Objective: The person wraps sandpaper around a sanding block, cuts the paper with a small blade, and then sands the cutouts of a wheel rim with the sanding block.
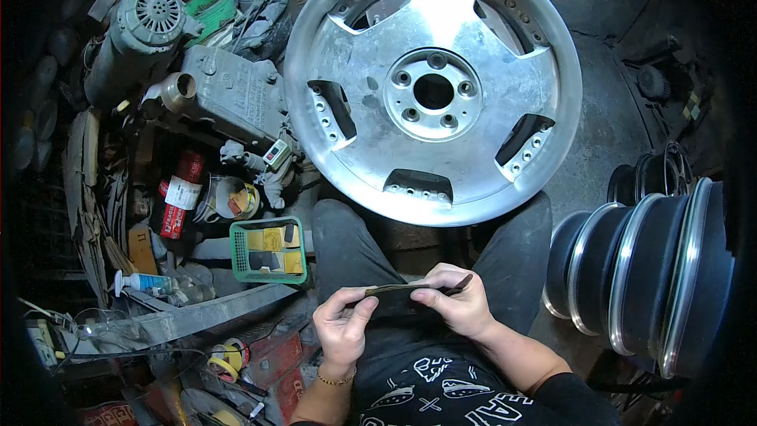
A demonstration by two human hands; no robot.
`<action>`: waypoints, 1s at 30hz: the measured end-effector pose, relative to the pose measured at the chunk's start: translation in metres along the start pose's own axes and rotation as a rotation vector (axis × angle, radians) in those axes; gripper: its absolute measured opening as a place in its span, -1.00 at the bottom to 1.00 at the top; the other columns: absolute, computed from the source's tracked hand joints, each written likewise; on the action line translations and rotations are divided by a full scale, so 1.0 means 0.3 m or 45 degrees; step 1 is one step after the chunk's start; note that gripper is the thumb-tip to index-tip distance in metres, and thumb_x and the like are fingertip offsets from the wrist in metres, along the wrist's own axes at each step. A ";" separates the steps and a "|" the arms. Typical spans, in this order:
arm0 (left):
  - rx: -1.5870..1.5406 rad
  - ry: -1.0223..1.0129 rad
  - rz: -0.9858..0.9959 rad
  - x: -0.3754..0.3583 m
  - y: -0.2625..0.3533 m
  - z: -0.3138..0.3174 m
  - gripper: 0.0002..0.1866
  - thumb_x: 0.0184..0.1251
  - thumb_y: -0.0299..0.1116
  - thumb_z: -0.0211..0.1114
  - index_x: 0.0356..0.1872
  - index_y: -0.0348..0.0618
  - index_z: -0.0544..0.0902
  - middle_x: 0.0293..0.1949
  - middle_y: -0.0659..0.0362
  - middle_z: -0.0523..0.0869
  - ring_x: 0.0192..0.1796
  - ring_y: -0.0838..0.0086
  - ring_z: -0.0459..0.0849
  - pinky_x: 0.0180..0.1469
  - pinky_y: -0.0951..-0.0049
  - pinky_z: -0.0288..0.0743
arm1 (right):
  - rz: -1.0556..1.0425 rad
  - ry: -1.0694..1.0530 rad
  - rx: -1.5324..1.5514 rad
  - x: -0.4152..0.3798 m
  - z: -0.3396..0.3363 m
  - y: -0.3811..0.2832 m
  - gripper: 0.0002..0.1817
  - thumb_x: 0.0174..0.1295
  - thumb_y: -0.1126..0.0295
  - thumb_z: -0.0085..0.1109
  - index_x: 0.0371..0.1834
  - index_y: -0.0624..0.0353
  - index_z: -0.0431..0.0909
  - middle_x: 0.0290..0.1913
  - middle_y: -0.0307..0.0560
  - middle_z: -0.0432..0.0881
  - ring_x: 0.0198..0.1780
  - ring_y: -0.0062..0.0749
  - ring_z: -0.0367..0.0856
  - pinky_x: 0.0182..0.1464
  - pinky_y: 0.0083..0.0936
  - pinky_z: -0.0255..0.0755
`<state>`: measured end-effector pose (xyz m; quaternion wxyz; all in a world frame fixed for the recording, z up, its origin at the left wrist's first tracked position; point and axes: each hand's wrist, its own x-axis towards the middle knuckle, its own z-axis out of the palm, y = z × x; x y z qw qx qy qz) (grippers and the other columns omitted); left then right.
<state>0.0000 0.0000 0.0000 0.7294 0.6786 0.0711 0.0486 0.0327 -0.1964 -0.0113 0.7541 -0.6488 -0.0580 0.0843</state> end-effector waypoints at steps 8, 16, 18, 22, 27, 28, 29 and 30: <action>-0.042 0.192 -0.112 0.020 0.097 0.080 -0.85 0.25 -0.64 0.36 -0.16 -0.38 0.69 -0.25 0.11 0.76 -0.27 0.61 0.64 -0.19 0.64 0.50 | -0.083 -0.017 -0.178 0.005 0.009 -0.018 -0.87 0.13 0.48 0.41 -0.28 0.27 0.74 -0.42 -0.10 0.66 -0.42 -0.51 0.57 -0.37 -0.58 0.38; 0.191 -0.094 -0.059 0.024 0.070 -0.013 -0.88 0.22 -0.60 0.40 -0.23 -0.35 0.70 -0.35 0.16 0.74 -0.37 0.66 0.59 -0.31 0.66 0.44 | -0.086 -0.106 0.000 0.020 -0.014 -0.005 -0.88 0.13 0.47 0.41 -0.29 0.26 0.74 -0.42 -0.10 0.67 -0.42 -0.51 0.59 -0.40 -0.61 0.39; 0.216 -0.086 -0.047 0.027 0.075 -0.009 -0.88 0.22 -0.60 0.40 -0.23 -0.35 0.71 -0.35 0.17 0.74 -0.37 0.66 0.59 -0.32 0.67 0.43 | -0.098 -0.112 -0.008 0.021 -0.017 -0.010 -0.88 0.14 0.47 0.41 -0.28 0.26 0.74 -0.41 -0.10 0.68 -0.41 -0.51 0.60 -0.40 -0.61 0.39; 0.312 -0.069 0.014 0.025 0.088 0.007 -0.88 0.21 -0.61 0.39 -0.23 -0.35 0.71 -0.35 0.16 0.74 -0.38 0.65 0.59 -0.32 0.66 0.42 | -0.022 -0.186 -0.177 0.028 -0.022 -0.059 -0.82 0.16 0.45 0.39 -0.20 0.27 0.73 -0.36 -0.08 0.70 -0.37 -0.49 0.62 -0.36 -0.57 0.42; 0.443 -0.074 0.078 0.016 0.079 0.025 -0.86 0.21 -0.62 0.38 -0.20 -0.36 0.71 -0.33 0.09 0.76 -0.36 0.57 0.65 -0.28 0.61 0.49 | -0.200 -0.124 -0.100 0.024 0.000 -0.015 -0.77 0.17 0.44 0.38 -0.13 0.29 0.72 -0.34 -0.06 0.70 -0.38 -0.47 0.62 -0.36 -0.57 0.43; 0.444 -0.074 0.077 0.017 0.084 0.027 -0.86 0.21 -0.62 0.38 -0.20 -0.36 0.71 -0.33 0.09 0.76 -0.36 0.57 0.65 -0.28 0.61 0.49 | -0.150 -0.124 -0.075 0.021 -0.005 -0.014 -0.78 0.17 0.44 0.38 -0.14 0.29 0.72 -0.35 -0.06 0.70 -0.38 -0.46 0.62 -0.36 -0.57 0.43; 0.501 -0.107 0.107 0.018 0.092 0.030 -0.85 0.20 -0.62 0.38 -0.20 -0.36 0.71 -0.32 0.07 0.76 -0.34 0.53 0.68 -0.26 0.59 0.51 | -0.100 -0.123 -0.049 0.019 -0.009 -0.013 -0.78 0.17 0.44 0.38 -0.15 0.29 0.72 -0.36 -0.05 0.70 -0.39 -0.45 0.61 -0.36 -0.57 0.43; 0.558 -0.140 0.138 0.021 0.098 0.032 -0.84 0.20 -0.62 0.38 -0.19 -0.36 0.71 -0.31 0.04 0.77 -0.32 0.50 0.71 -0.24 0.56 0.53 | -0.101 -0.123 -0.048 0.017 -0.011 -0.015 -0.78 0.17 0.44 0.38 -0.15 0.29 0.72 -0.36 -0.05 0.70 -0.39 -0.45 0.61 -0.36 -0.57 0.43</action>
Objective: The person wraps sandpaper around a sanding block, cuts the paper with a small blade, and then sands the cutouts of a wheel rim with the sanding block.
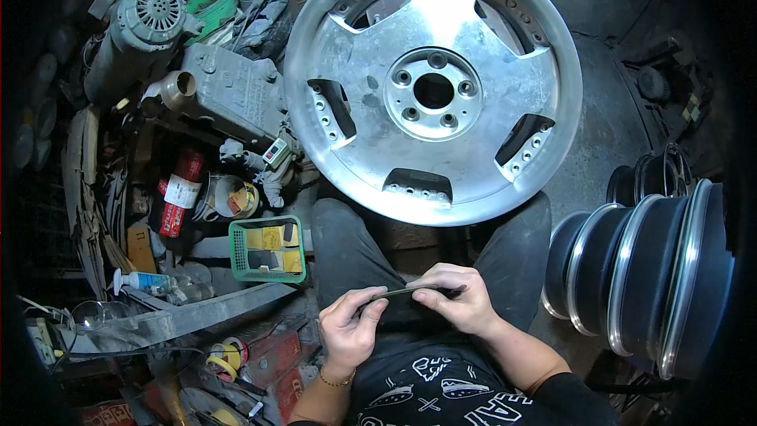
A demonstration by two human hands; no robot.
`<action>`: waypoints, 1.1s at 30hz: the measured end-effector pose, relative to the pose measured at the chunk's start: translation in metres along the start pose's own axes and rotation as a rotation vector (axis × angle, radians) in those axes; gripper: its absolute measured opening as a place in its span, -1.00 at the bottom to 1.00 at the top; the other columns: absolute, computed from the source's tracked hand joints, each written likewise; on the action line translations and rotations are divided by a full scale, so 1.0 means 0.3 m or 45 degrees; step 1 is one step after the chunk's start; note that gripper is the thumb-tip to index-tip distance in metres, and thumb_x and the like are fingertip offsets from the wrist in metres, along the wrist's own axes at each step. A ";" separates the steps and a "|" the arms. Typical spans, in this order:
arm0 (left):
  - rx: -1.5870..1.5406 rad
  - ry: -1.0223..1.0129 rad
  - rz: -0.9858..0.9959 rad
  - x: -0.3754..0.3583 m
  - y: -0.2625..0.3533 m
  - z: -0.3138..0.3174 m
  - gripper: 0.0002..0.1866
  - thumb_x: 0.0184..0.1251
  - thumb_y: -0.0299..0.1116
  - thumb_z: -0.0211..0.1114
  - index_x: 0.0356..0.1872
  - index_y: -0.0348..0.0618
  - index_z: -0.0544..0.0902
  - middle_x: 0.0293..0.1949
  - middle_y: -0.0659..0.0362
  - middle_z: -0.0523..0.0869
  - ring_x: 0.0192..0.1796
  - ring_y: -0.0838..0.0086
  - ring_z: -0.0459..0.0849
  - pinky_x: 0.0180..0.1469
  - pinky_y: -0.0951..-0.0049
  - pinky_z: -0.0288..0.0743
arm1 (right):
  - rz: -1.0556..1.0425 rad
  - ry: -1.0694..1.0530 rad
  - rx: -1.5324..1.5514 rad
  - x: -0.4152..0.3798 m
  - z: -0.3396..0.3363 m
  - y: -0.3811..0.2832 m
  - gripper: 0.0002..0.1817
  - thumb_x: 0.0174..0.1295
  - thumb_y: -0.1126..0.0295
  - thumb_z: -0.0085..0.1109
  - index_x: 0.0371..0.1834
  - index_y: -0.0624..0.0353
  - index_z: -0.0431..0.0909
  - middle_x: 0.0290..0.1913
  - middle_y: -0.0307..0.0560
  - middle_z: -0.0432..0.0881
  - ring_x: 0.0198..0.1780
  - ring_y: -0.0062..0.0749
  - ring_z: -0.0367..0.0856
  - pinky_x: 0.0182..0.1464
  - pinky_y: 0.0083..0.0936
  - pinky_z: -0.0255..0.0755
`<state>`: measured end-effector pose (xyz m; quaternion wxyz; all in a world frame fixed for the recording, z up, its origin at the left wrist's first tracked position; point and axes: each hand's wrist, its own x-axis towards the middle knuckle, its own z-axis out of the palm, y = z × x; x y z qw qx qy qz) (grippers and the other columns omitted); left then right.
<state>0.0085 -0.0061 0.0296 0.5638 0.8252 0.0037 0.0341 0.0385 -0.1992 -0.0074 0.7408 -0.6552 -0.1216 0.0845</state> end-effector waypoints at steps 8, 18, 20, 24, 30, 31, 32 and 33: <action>0.156 0.004 0.041 0.004 -0.006 0.010 -0.86 0.23 -0.59 0.37 -0.19 -0.36 0.71 -0.32 0.05 0.78 -0.32 0.47 0.74 -0.25 0.54 0.56 | -0.061 0.069 -0.230 -0.006 0.002 -0.008 -0.81 0.15 0.44 0.39 -0.20 0.29 0.73 -0.41 -0.06 0.68 -0.46 -0.48 0.56 -0.43 -0.58 0.37; -0.266 0.054 -0.153 0.003 -0.029 -0.004 -0.89 0.29 -0.57 0.35 -0.19 -0.37 0.70 -0.34 0.16 0.77 -0.37 0.66 0.63 -0.30 0.64 0.49 | 0.169 -0.172 -0.189 -0.006 -0.052 -0.012 -0.78 0.14 0.42 0.41 -0.48 0.34 0.60 -0.58 -0.09 0.54 -0.56 -0.50 0.43 -0.48 -0.50 0.28; -0.289 0.027 -0.170 0.005 -0.029 -0.006 -0.89 0.29 -0.57 0.35 -0.19 -0.37 0.70 -0.34 0.16 0.77 -0.36 0.66 0.63 -0.30 0.64 0.49 | 0.220 -0.123 -0.098 -0.008 -0.038 -0.023 -0.76 0.13 0.42 0.41 -0.52 0.35 0.58 -0.59 -0.12 0.49 -0.56 -0.54 0.37 -0.49 -0.50 0.21; -0.345 -0.041 -0.313 0.022 0.000 -0.013 -0.87 0.29 -0.57 0.34 -0.17 -0.35 0.70 -0.33 0.14 0.77 -0.31 0.64 0.66 -0.26 0.63 0.51 | 0.193 -0.100 -0.206 -0.011 -0.047 -0.015 -0.80 0.14 0.41 0.41 -0.46 0.36 0.64 -0.60 -0.07 0.53 -0.56 -0.50 0.46 -0.48 -0.49 0.28; 0.181 -0.098 0.337 0.065 -0.022 -0.017 -0.74 0.13 -0.71 0.28 -0.15 -0.29 0.70 -0.25 -0.02 0.76 -0.18 0.24 0.76 -0.06 0.43 0.60 | 0.132 0.054 -0.387 0.014 -0.056 -0.047 -0.72 0.18 0.37 0.38 -0.15 0.36 0.66 -0.38 -0.07 0.67 -0.32 -0.53 0.63 -0.33 -0.54 0.46; 0.275 0.041 0.585 0.071 -0.043 -0.006 -0.71 0.09 -0.73 0.27 -0.14 -0.27 0.70 -0.23 -0.06 0.76 -0.12 0.11 0.78 0.00 0.34 0.63 | 0.203 0.058 -0.325 0.001 -0.065 -0.012 -0.66 0.27 0.30 0.30 -0.05 0.36 0.63 -0.27 -0.07 0.70 -0.21 -0.49 0.66 -0.24 -0.53 0.51; 0.341 0.081 0.662 0.061 -0.073 -0.004 -0.68 0.03 -0.66 0.28 -0.14 -0.22 0.71 -0.14 -0.05 0.75 0.01 -0.03 0.73 0.12 0.18 0.61 | 0.337 0.058 -0.053 -0.012 -0.063 0.016 -0.66 0.32 0.26 0.25 -0.07 0.37 0.63 -0.29 -0.08 0.70 -0.20 -0.48 0.66 -0.23 -0.52 0.52; 0.335 0.079 0.663 0.063 -0.073 -0.009 -0.68 0.03 -0.66 0.28 -0.14 -0.22 0.71 -0.14 -0.05 0.75 0.01 -0.03 0.73 0.12 0.18 0.61 | 0.468 0.058 0.222 -0.020 -0.064 0.040 -0.64 0.37 0.21 0.20 -0.09 0.38 0.64 -0.31 -0.09 0.70 -0.19 -0.47 0.67 -0.22 -0.52 0.53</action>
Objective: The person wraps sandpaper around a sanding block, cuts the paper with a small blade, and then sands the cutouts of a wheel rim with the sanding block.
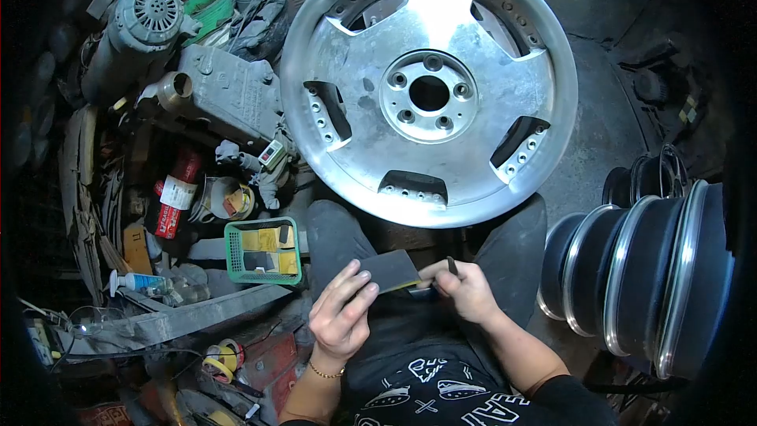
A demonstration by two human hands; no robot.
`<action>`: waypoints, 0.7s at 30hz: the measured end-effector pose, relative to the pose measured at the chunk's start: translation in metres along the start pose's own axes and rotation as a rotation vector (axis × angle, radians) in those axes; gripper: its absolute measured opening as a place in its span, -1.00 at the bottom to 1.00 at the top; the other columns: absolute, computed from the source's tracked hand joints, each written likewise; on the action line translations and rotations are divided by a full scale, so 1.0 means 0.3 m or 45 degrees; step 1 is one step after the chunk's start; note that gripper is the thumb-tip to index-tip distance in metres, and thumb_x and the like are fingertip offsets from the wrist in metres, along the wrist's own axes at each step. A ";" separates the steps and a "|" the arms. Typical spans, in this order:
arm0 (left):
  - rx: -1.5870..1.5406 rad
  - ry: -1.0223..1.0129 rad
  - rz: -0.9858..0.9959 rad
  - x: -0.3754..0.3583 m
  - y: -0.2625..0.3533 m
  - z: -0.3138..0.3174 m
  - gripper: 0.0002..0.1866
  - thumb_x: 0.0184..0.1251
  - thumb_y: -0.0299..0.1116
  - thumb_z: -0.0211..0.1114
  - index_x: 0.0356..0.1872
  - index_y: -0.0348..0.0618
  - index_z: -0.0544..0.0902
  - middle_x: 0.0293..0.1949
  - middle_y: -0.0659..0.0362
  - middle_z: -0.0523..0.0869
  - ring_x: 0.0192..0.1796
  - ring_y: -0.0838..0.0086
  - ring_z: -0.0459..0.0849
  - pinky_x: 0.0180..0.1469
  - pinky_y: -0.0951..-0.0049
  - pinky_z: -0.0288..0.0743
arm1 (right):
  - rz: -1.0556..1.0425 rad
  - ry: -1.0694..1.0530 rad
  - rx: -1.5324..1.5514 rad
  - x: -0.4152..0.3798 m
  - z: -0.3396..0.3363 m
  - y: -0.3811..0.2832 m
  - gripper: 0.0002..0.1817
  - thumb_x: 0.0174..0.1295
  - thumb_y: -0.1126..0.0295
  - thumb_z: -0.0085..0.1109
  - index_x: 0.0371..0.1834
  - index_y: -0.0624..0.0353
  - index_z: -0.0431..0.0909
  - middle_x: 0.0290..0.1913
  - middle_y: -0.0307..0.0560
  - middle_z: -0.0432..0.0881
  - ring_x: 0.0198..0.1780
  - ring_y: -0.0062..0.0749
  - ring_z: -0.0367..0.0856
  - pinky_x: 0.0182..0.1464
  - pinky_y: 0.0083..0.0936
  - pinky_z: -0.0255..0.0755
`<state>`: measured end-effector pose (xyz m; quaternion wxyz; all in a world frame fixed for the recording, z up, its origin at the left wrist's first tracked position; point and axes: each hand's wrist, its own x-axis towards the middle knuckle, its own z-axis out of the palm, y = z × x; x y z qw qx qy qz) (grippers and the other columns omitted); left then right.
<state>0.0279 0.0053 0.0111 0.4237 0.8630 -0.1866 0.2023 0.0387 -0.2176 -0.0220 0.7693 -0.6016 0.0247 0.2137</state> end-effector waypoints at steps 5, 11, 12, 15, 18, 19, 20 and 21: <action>0.100 -0.217 0.270 -0.012 -0.011 -0.005 -0.53 -0.16 -0.57 0.32 -0.09 -0.03 0.76 0.14 -0.04 0.61 0.24 -0.06 0.56 0.25 0.09 0.52 | 0.431 -0.109 0.403 0.002 0.009 -0.013 -0.71 0.37 0.25 0.22 -0.29 0.33 0.65 -0.45 -0.31 0.58 -0.41 -0.62 0.48 -0.33 -0.58 0.37; -0.896 -0.020 -0.562 0.000 0.027 0.004 -0.24 0.04 -0.36 0.59 0.29 -0.35 0.44 0.34 -0.19 0.41 0.36 0.11 0.45 0.32 0.26 0.38 | -0.083 0.038 -0.042 0.009 0.034 -0.008 -0.71 0.29 0.37 0.29 -0.51 0.32 0.53 -0.59 -0.28 0.43 -0.49 -0.68 0.33 -0.47 -0.55 0.22; -1.077 0.047 -0.757 0.002 0.027 0.003 -0.27 0.11 -0.40 0.55 0.30 -0.40 0.40 0.27 -0.14 0.50 0.28 0.25 0.53 0.28 0.31 0.42 | -0.159 -0.036 -0.247 0.009 0.032 -0.018 -0.73 0.27 0.39 0.30 -0.49 0.35 0.51 -0.58 -0.20 0.44 -0.49 -0.66 0.32 -0.47 -0.53 0.22; -1.229 -0.120 -1.005 -0.021 -0.021 -0.024 -0.59 0.19 -0.54 0.45 0.07 -0.41 0.60 -0.06 0.02 0.73 -0.04 0.48 0.68 0.08 0.51 0.53 | -0.370 -0.157 -0.456 0.002 0.036 -0.067 -0.75 0.17 0.45 0.36 -0.46 0.38 0.50 -0.54 -0.07 0.47 -0.53 -0.48 0.39 -0.46 -0.51 0.25; -0.910 -0.095 -0.918 -0.026 -0.007 -0.033 -0.76 0.17 -0.61 0.43 -0.12 -0.38 0.70 -0.21 0.06 0.78 -0.19 0.51 0.73 -0.09 0.56 0.57 | -0.453 -0.209 -0.433 0.007 0.029 -0.056 -0.81 0.16 0.46 0.37 -0.38 0.37 0.57 -0.48 -0.05 0.56 -0.50 -0.42 0.48 -0.42 -0.52 0.33; -0.913 -0.099 -0.919 -0.017 0.003 -0.035 -0.76 0.17 -0.61 0.43 -0.12 -0.38 0.70 -0.21 0.06 0.78 -0.19 0.51 0.73 -0.09 0.56 0.57 | -0.508 -0.231 -0.413 0.013 0.034 -0.070 -0.83 0.16 0.46 0.37 -0.33 0.36 0.63 -0.44 -0.03 0.62 -0.48 -0.40 0.54 -0.39 -0.52 0.38; -0.794 -0.114 -0.828 -0.006 0.016 -0.037 -0.79 0.16 -0.62 0.42 -0.16 -0.37 0.71 -0.25 0.06 0.78 -0.23 0.52 0.73 -0.13 0.56 0.58 | -0.504 -0.227 -0.414 0.008 0.033 -0.086 -0.83 0.16 0.46 0.37 -0.33 0.36 0.63 -0.44 -0.03 0.62 -0.48 -0.40 0.54 -0.39 -0.52 0.38; -0.676 -0.127 -0.737 0.001 0.026 -0.038 -0.82 0.15 -0.64 0.42 -0.20 -0.37 0.72 -0.29 0.06 0.79 -0.28 0.52 0.74 -0.18 0.56 0.58 | -0.382 -0.193 -0.415 -0.003 0.035 -0.120 -0.83 0.17 0.45 0.36 -0.26 0.34 0.67 -0.41 -0.02 0.65 -0.46 -0.37 0.57 -0.37 -0.51 0.42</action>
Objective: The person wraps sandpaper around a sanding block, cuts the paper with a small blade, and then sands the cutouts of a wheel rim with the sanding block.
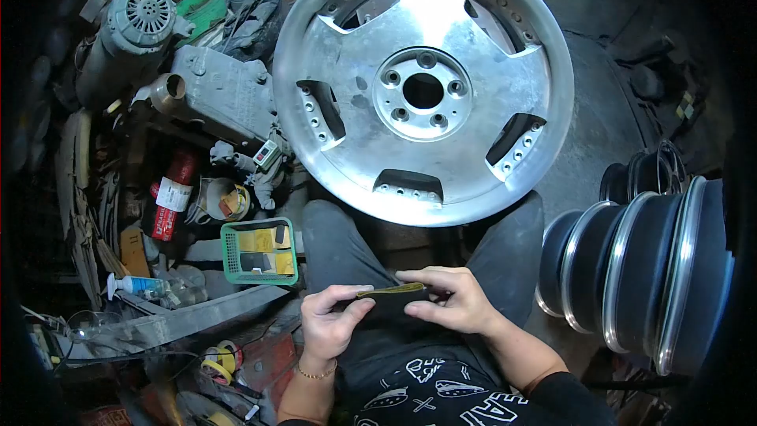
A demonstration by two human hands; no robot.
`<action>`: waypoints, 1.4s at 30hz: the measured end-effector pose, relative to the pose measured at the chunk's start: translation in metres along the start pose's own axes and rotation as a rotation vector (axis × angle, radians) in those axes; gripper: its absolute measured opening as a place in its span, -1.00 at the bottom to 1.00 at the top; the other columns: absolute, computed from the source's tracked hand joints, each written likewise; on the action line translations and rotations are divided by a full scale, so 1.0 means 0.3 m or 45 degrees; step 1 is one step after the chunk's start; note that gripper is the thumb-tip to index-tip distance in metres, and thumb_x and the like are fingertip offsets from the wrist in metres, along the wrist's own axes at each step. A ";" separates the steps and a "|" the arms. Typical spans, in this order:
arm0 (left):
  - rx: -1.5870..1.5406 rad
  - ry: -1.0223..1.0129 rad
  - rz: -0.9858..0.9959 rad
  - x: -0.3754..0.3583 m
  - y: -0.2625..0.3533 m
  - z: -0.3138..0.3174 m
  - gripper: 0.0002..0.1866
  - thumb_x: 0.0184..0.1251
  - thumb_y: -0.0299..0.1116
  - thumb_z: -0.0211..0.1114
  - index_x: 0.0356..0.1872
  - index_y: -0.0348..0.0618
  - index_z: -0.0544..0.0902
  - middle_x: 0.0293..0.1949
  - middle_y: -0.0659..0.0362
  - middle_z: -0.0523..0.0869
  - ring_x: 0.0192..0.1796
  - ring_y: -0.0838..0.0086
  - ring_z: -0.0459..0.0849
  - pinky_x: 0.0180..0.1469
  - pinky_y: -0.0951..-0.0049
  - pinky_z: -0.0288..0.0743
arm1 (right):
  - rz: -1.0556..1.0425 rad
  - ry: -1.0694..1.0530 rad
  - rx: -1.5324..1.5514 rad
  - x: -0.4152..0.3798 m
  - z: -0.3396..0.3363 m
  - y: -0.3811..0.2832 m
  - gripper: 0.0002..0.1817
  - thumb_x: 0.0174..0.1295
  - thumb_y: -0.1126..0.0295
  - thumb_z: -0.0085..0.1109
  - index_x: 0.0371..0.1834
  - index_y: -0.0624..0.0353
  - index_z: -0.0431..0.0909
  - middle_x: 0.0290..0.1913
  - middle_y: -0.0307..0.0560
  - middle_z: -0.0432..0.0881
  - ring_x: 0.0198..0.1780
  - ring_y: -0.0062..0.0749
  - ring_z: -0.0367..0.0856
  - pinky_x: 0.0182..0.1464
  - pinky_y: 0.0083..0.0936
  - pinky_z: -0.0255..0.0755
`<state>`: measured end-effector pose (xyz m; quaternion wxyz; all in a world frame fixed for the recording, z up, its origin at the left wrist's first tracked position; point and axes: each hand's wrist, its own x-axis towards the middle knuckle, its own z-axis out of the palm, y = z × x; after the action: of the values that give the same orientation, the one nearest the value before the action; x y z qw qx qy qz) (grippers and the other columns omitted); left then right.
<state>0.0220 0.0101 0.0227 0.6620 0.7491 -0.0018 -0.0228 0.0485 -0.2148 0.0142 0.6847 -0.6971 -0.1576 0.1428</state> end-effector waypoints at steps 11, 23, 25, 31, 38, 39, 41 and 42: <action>-0.636 -0.190 -0.171 -0.014 -0.049 -0.017 -0.84 0.33 -0.49 0.32 -0.18 -0.42 0.67 -0.11 -0.05 0.75 -0.05 0.38 0.68 0.10 0.41 0.48 | -0.014 0.110 0.074 -0.004 0.021 0.024 -0.82 0.27 0.45 0.28 -0.17 0.33 0.71 -0.41 -0.05 0.68 -0.48 -0.52 0.56 -0.40 -0.60 0.40; -0.123 0.084 -0.047 -0.038 -0.020 0.028 -0.92 0.31 -0.56 0.33 -0.23 -0.37 0.67 -0.31 0.20 0.69 -0.38 0.74 0.49 -0.36 0.70 0.35 | 0.131 0.173 0.065 -0.008 0.037 0.028 -0.76 0.22 0.42 0.36 -0.10 0.32 0.70 -0.43 -0.10 0.68 -0.51 -0.66 0.50 -0.46 -0.67 0.34; -0.148 0.087 -0.081 -0.044 -0.010 0.036 -0.90 0.29 -0.56 0.35 -0.23 -0.37 0.67 -0.32 0.21 0.70 -0.36 0.74 0.51 -0.36 0.71 0.36 | 0.060 0.203 0.027 -0.006 0.042 0.043 -0.76 0.21 0.41 0.36 -0.11 0.32 0.70 -0.43 -0.10 0.68 -0.51 -0.66 0.50 -0.46 -0.66 0.34; -0.111 0.106 -0.161 -0.043 -0.005 0.054 -0.87 0.23 -0.57 0.40 -0.23 -0.37 0.67 -0.36 0.23 0.71 -0.39 0.75 0.54 -0.40 0.73 0.35 | -0.043 0.234 -0.031 -0.001 0.046 0.039 -0.77 0.18 0.43 0.40 -0.14 0.31 0.71 -0.44 -0.08 0.68 -0.52 -0.62 0.52 -0.47 -0.65 0.35; -0.087 0.102 -0.152 -0.036 -0.004 0.049 -0.86 0.22 -0.59 0.42 -0.22 -0.36 0.68 -0.37 0.24 0.71 -0.41 0.77 0.53 -0.42 0.74 0.33 | -0.133 0.296 -0.073 -0.005 0.051 0.026 -0.78 0.13 0.49 0.42 -0.15 0.27 0.71 -0.31 0.02 0.76 -0.33 -0.41 0.75 -0.29 -0.56 0.58; -0.144 0.108 -0.199 -0.031 0.008 0.054 -0.85 0.22 -0.58 0.42 -0.21 -0.36 0.68 -0.38 0.24 0.71 -0.41 0.77 0.53 -0.42 0.74 0.32 | -0.149 0.277 -0.107 -0.009 0.048 0.029 -0.80 0.13 0.49 0.42 -0.18 0.27 0.70 -0.29 0.04 0.76 -0.31 -0.36 0.76 -0.28 -0.54 0.59; -0.203 0.113 -0.245 -0.030 0.011 0.056 -0.84 0.22 -0.58 0.42 -0.20 -0.37 0.68 -0.38 0.24 0.71 -0.41 0.77 0.53 -0.42 0.74 0.32 | -0.127 0.273 -0.110 -0.012 0.046 0.032 -0.82 0.13 0.49 0.41 -0.20 0.28 0.70 -0.30 0.04 0.76 -0.31 -0.34 0.76 -0.28 -0.53 0.59; -0.177 0.085 -0.252 -0.032 0.006 0.054 -0.83 0.23 -0.58 0.42 -0.18 -0.37 0.67 -0.38 0.23 0.72 -0.40 0.76 0.55 -0.40 0.74 0.34 | -0.105 0.270 -0.113 -0.013 0.046 0.033 -0.83 0.13 0.49 0.41 -0.22 0.28 0.70 -0.30 0.04 0.76 -0.32 -0.32 0.76 -0.28 -0.52 0.60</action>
<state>0.0119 -0.0059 0.0227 0.7066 0.6983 0.0957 -0.0629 0.0396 -0.2040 0.0038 0.6714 -0.7308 -0.1190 0.0328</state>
